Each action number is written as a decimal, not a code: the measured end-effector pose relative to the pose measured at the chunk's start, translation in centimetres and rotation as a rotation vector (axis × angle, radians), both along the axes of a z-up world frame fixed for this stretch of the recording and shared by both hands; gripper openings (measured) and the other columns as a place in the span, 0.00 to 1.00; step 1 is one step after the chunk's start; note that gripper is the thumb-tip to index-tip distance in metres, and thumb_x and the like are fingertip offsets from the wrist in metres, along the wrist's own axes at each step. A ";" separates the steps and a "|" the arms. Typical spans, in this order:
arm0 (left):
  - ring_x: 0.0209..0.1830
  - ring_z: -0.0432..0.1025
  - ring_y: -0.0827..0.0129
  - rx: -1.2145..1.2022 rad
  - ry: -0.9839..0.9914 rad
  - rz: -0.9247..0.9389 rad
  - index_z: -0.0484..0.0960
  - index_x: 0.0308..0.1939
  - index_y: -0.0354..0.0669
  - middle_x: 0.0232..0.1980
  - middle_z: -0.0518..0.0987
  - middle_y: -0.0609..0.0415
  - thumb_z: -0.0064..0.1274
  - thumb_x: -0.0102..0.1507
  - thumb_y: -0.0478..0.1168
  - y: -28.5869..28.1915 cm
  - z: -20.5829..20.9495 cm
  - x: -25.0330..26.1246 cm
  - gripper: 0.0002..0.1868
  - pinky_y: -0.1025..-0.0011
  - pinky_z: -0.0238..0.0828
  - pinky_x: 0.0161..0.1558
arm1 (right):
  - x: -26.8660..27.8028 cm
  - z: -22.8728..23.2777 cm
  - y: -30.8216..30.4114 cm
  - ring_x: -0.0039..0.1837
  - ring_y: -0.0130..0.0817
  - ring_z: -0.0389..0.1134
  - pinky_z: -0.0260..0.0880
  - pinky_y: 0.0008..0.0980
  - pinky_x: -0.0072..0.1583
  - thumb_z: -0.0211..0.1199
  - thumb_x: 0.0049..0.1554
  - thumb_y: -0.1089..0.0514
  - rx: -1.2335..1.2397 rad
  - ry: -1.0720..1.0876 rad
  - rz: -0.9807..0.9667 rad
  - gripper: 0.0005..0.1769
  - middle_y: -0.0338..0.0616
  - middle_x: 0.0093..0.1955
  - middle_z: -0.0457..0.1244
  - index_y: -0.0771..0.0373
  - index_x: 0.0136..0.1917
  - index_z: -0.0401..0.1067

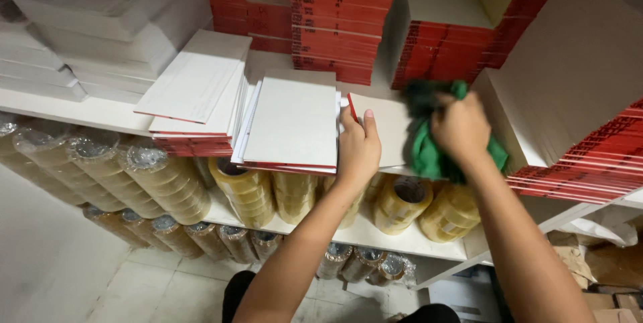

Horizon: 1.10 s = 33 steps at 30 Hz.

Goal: The person wipes individual paper cards and sheets with a green cloth while moving them across a storage shelf.

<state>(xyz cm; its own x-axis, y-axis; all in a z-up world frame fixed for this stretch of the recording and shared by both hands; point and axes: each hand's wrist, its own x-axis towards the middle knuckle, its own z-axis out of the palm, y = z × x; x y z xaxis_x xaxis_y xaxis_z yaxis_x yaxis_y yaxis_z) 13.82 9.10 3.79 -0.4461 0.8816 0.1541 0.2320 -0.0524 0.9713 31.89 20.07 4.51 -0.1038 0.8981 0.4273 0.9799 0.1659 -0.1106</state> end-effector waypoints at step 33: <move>0.64 0.67 0.28 0.404 0.217 0.087 0.63 0.73 0.41 0.64 0.74 0.25 0.44 0.70 0.32 -5.5 0.6 0.4 0.26 0.40 0.64 0.62 | 0.6 0.1 -1.2 0.62 0.60 0.67 0.73 0.62 0.59 0.61 0.61 0.52 -0.017 0.206 -0.131 0.24 0.55 0.58 0.60 0.46 0.70 0.74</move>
